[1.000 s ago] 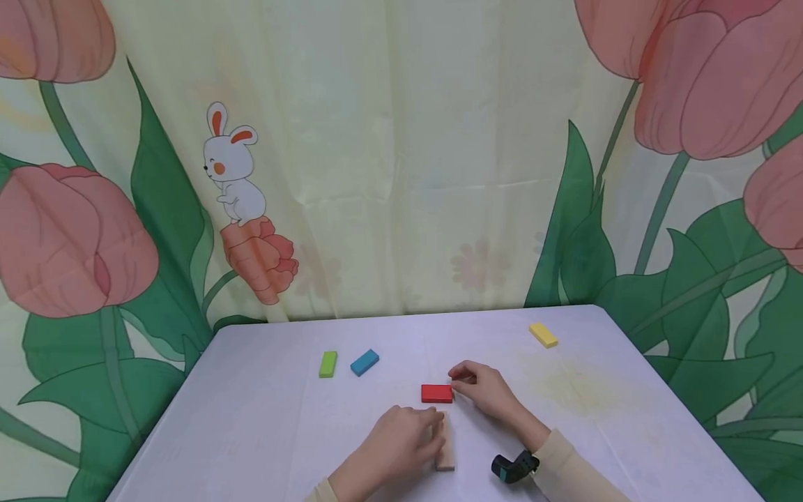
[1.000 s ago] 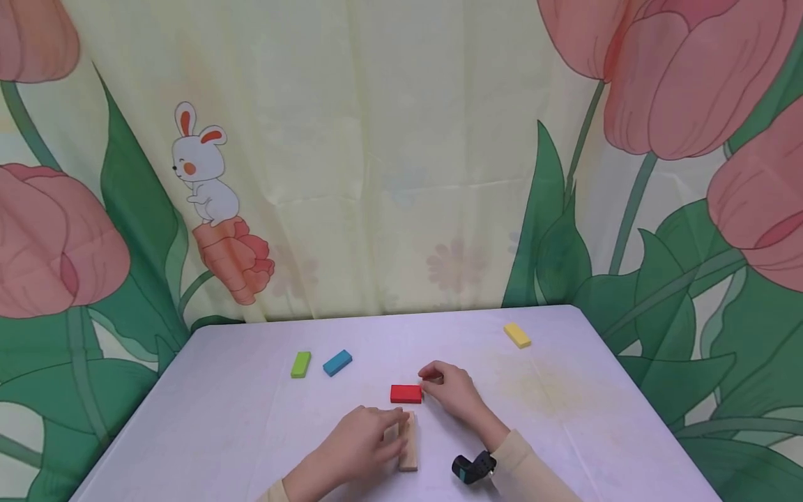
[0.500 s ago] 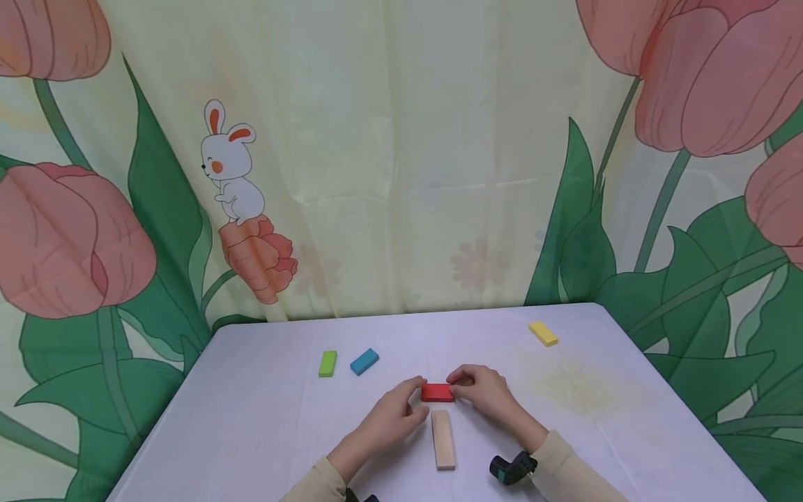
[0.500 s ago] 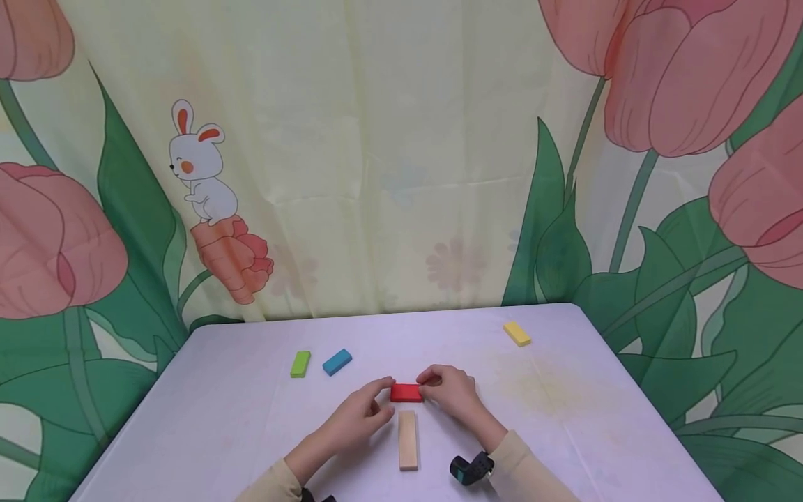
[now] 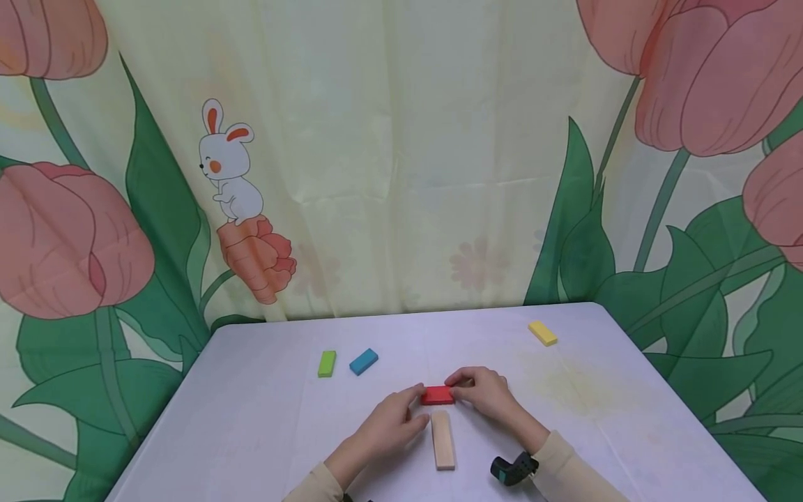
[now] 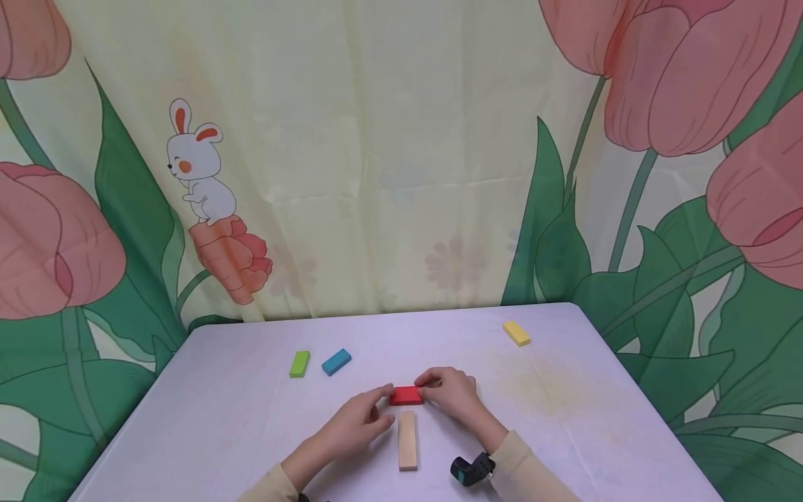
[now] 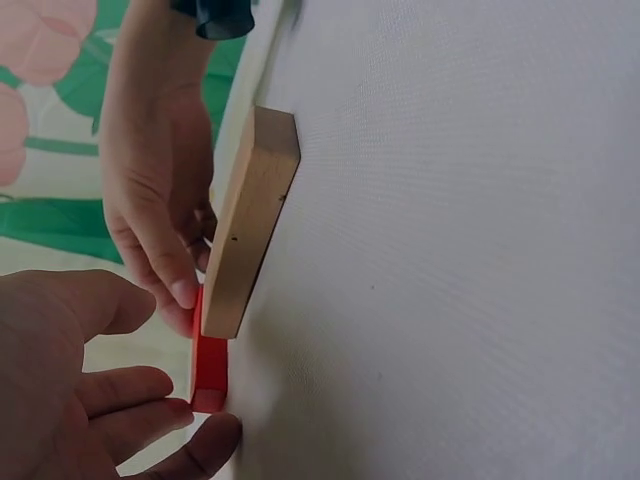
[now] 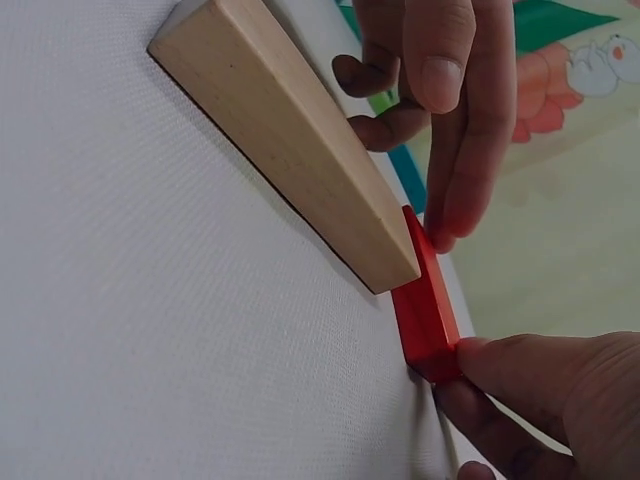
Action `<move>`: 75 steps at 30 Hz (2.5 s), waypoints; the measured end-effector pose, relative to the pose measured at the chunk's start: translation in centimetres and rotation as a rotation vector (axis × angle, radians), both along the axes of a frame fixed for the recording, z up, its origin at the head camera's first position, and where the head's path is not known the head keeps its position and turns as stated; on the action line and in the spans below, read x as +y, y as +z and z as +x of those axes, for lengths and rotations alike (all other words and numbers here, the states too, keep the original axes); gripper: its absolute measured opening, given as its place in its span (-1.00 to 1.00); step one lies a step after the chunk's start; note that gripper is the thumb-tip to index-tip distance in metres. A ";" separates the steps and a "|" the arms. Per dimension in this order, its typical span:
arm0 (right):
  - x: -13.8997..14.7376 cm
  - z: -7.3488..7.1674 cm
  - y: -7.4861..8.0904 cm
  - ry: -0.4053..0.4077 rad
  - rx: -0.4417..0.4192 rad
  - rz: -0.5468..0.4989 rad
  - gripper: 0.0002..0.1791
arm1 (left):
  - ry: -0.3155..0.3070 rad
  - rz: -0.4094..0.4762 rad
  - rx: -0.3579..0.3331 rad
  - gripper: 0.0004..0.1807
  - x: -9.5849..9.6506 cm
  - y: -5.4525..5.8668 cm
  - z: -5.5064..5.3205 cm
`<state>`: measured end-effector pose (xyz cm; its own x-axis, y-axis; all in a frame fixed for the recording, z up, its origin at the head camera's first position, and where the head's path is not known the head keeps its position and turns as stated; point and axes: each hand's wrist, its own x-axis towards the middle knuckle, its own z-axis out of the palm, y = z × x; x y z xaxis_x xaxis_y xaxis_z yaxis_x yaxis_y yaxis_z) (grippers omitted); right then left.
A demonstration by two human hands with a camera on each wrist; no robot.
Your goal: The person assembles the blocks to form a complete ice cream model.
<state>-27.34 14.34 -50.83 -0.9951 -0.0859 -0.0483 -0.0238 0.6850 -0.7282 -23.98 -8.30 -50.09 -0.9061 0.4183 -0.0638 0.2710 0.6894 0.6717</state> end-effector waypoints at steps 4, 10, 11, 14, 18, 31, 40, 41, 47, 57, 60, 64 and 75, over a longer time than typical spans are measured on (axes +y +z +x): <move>0.0 0.1 0.1 0.005 -0.001 0.002 -0.86 | 0.000 -0.024 0.000 -0.35 -0.1 0.3 0.3; 0.0 0.3 0.1 0.012 -0.009 0.007 -0.87 | 0.005 -0.052 0.008 -0.37 -0.2 0.2 0.7; 0.0 0.4 0.1 0.014 -0.012 0.009 -0.88 | 0.006 -0.055 0.005 -0.37 -0.2 0.2 0.7; -0.1 0.5 0.2 0.022 -0.015 0.013 -0.88 | 0.009 -0.065 -0.004 -0.37 -0.3 0.2 1.0; -0.1 0.7 0.4 0.031 -0.009 0.012 -0.89 | 0.008 -0.079 -0.003 -0.36 -0.3 0.3 1.1; -0.2 1.2 0.5 0.031 -0.009 0.027 -0.89 | 0.005 -0.162 0.054 -0.36 -0.2 0.2 1.6; 0.0 1.2 0.4 0.027 -0.012 0.034 -0.89 | -0.012 -0.196 0.097 -0.42 0.1 0.4 1.8; 0.0 1.2 0.4 0.026 -0.016 0.032 -0.89 | -0.015 -0.209 0.109 -0.42 0.2 0.4 1.8; 0.2 1.0 0.1 0.041 -0.013 0.041 -0.89 | -0.116 -0.335 0.211 -0.34 0.6 0.4 2.0; 0.3 1.1 0.4 0.065 0.010 0.050 -0.90 | -0.415 -0.409 0.423 -0.38 0.8 0.5 2.7; 0.3 1.1 0.4 0.067 0.010 0.051 -0.90 | -0.414 -0.436 0.447 -0.38 1.0 0.6 2.7; 0.3 1.1 0.4 0.064 0.002 0.047 -0.90 | -0.404 -0.472 0.436 -0.39 1.3 0.7 2.7; 0.8 1.0 0.1 0.041 0.015 0.037 -0.92 | -0.404 -0.526 0.423 -0.41 1.6 0.8 2.7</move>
